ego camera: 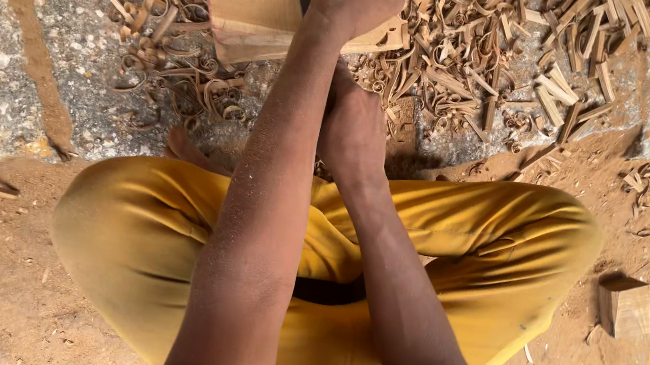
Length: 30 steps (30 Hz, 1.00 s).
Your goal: The person sits cross-legged on the ground and uses a chisel to carve a small rectangular block of wood. They repeatedly scrape the surface to remove thin shavings, occasionally pausing to clear debris from the work area.
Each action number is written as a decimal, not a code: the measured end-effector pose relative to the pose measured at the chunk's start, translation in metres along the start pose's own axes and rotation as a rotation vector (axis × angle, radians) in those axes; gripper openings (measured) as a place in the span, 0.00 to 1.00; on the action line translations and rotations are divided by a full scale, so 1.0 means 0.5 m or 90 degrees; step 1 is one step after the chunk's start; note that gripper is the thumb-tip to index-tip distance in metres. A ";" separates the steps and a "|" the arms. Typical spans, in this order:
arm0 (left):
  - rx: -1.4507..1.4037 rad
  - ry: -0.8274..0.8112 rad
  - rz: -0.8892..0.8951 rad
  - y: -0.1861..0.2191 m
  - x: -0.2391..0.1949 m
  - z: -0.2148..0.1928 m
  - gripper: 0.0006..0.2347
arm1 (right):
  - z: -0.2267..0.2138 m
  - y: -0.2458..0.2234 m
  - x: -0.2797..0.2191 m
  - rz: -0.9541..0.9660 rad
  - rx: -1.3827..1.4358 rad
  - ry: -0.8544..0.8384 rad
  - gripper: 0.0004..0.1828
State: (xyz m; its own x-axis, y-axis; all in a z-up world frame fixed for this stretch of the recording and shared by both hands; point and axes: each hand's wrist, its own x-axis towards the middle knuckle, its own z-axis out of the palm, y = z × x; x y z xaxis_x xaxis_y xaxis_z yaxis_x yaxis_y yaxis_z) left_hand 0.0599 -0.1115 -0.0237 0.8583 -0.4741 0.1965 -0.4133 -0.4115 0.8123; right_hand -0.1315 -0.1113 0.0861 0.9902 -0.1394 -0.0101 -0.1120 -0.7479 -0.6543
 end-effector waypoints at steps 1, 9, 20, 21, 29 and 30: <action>-0.005 -0.018 -0.022 -0.008 0.003 -0.009 0.10 | 0.002 -0.005 0.001 -0.009 0.005 0.006 0.20; -0.213 0.137 0.068 0.017 -0.043 -0.060 0.10 | 0.023 -0.026 0.018 -0.013 0.005 0.031 0.26; 0.126 0.423 0.007 -0.074 -0.188 -0.151 0.17 | -0.050 0.003 -0.014 0.054 0.070 0.056 0.25; 0.097 0.383 -0.011 -0.066 -0.192 -0.148 0.15 | -0.065 0.009 -0.024 0.103 0.089 0.063 0.25; 0.189 0.085 0.004 0.006 -0.207 -0.202 0.21 | -0.103 0.044 -0.101 0.102 0.081 0.044 0.25; 0.209 0.062 -0.002 0.010 -0.204 -0.203 0.23 | -0.101 0.046 -0.110 0.108 0.049 0.034 0.25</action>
State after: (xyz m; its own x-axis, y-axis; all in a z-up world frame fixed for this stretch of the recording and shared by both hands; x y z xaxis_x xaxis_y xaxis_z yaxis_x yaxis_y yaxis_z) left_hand 0.0012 0.0138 0.0159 0.8785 -0.4022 0.2578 -0.4722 -0.6488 0.5967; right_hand -0.1928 -0.1537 0.1099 0.9516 -0.2951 -0.0865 -0.2682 -0.6589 -0.7027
